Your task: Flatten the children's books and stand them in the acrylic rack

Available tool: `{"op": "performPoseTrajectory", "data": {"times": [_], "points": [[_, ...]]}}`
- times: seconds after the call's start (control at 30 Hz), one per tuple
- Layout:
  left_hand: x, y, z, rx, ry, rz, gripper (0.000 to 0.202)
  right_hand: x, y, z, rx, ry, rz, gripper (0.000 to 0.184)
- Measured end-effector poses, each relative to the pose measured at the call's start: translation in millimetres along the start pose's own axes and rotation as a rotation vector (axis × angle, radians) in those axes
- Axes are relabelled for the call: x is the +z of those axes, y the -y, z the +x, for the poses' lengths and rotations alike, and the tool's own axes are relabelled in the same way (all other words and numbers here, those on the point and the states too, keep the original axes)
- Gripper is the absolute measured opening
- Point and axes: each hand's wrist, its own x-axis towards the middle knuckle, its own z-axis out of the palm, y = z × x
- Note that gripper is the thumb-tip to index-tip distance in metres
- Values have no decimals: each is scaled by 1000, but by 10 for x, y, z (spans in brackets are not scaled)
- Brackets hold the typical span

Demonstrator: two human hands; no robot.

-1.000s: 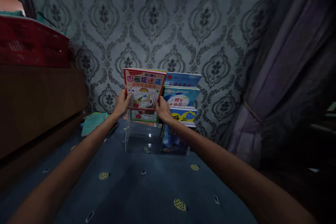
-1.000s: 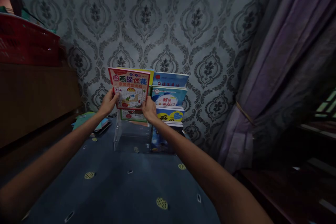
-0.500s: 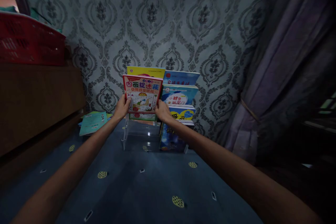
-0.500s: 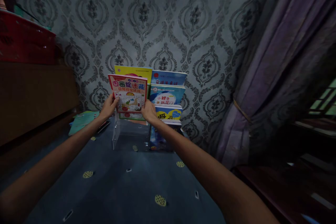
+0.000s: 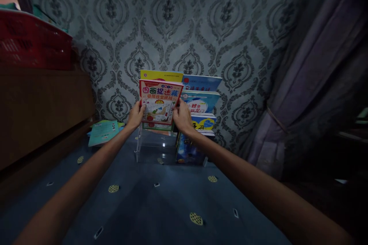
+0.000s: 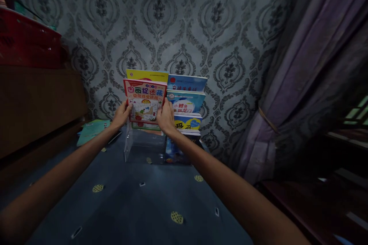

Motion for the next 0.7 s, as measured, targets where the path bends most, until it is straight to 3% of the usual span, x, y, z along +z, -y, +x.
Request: {"op": "performPoseTrajectory", "data": {"times": [0.23, 0.7], "points": [[42, 23, -28, 2, 7, 3, 21, -82, 115, 42, 125, 2, -12, 46], [5, -58, -164, -24, 24, 262, 11, -128, 86, -49, 170, 62, -1, 47]]}}
